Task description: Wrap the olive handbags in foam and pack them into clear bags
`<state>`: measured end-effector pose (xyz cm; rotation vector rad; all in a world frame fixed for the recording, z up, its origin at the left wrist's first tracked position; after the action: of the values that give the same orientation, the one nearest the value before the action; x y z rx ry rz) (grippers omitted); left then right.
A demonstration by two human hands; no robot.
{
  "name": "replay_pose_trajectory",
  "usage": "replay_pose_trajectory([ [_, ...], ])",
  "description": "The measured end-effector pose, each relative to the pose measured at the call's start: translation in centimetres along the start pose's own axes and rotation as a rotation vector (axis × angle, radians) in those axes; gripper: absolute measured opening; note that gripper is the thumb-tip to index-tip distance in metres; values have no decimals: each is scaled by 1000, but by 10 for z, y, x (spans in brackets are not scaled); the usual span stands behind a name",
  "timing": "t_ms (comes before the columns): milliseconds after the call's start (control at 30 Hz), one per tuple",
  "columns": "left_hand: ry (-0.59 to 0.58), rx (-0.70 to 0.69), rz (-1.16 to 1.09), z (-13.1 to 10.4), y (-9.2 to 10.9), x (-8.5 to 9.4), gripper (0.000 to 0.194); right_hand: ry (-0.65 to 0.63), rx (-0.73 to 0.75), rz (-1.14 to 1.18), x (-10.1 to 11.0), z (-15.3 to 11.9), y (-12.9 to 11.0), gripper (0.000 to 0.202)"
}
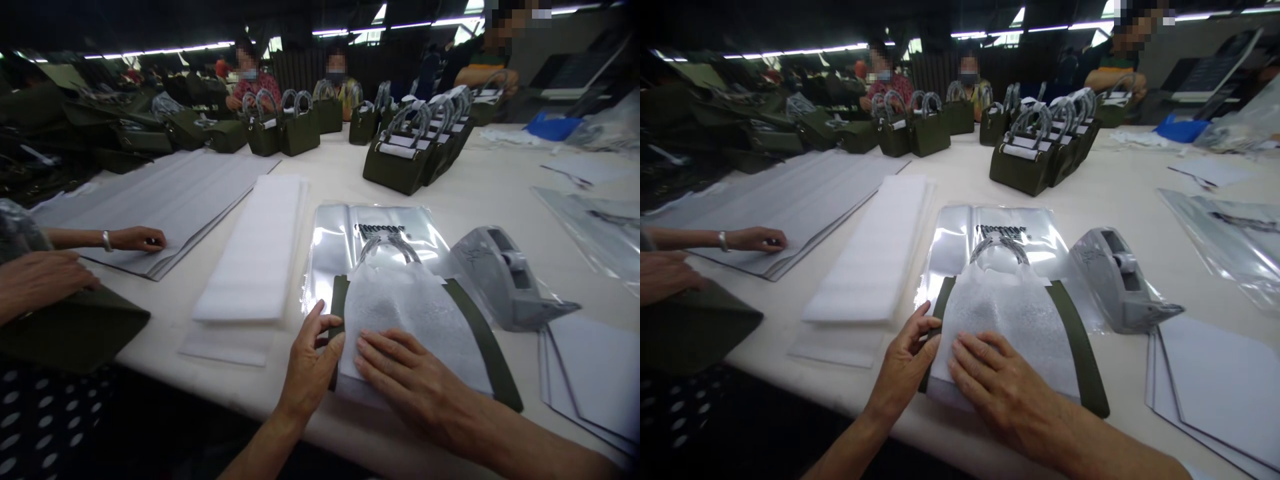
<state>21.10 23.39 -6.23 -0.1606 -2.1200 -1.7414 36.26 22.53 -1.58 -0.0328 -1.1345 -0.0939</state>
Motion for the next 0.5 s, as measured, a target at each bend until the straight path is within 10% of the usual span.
replay_pose_trajectory([
  [100,121,-324,154,-16,11,11,27,0,-6,1,-3,0,1,32],
  [200,-5,-735,398,-37,20,6,39,-14,-10,10,-5,3,0,32],
  [367,-62,-967,529,-44,18,7,42,33,-30,140,24,-2,0,33],
  [500,21,-1046,595,-35,3,7,35,407,-563,70,88,-77,59,28],
])
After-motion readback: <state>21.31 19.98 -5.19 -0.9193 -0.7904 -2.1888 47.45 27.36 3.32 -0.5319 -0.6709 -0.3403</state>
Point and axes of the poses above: each hand's wrist, its own z-axis towards the middle knuckle, its own x-axis out of the back of the hand, y = z × x, the point moved 6 cm from there along z, towards the middle knuckle, and after that the axes turned 14 degrees about x, right-handed, at the moved point
